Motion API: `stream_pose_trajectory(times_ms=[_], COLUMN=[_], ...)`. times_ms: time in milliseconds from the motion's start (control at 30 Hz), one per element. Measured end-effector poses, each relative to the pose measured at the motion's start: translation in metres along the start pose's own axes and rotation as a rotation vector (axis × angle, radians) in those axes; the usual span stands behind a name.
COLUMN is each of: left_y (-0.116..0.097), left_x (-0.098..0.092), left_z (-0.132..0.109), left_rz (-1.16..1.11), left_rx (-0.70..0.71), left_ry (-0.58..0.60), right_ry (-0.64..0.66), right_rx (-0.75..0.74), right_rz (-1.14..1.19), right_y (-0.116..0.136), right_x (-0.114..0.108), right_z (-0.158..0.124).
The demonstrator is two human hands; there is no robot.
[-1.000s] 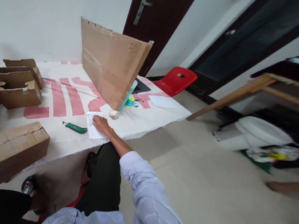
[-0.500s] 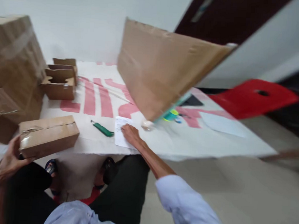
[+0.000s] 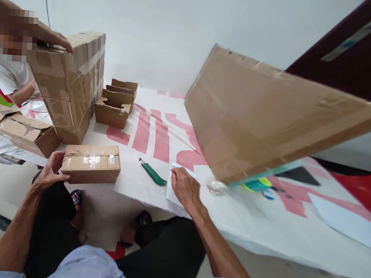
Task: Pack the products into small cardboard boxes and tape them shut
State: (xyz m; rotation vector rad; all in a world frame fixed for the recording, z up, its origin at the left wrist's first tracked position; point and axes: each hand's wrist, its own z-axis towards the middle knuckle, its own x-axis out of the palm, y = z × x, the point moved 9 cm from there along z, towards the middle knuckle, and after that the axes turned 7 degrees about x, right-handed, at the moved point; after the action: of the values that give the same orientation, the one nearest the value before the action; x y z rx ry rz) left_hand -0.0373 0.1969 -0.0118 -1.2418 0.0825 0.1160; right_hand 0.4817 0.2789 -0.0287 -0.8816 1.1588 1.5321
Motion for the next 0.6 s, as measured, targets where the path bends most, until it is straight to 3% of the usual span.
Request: stream_pose_trajectory(times_ms=[100,200,367,600], left_y=[-0.003,-0.006,-0.007,-0.009], left_x=[0.001,0.001,0.004,0.012], left_z=[0.006,0.011,0.015,0.018], left_rz=[-0.015,-0.015,0.022,0.103], left_rx=[0.016,0.043,0.034,0.027], left_ry=[0.012,0.021,0.066,0.112], right_ry=[0.03,0.134,0.24,0.234], right_rx=[-0.094,-0.137,-0.142,-0.116], right_rz=[0.102,0.094,-0.038,-0.064], right_y=[0.039,0.06,0.061,0.057], right_x=[0.002,0.023,0.058,0.065], right_z=[0.002,-0.001,-0.014,-0.02])
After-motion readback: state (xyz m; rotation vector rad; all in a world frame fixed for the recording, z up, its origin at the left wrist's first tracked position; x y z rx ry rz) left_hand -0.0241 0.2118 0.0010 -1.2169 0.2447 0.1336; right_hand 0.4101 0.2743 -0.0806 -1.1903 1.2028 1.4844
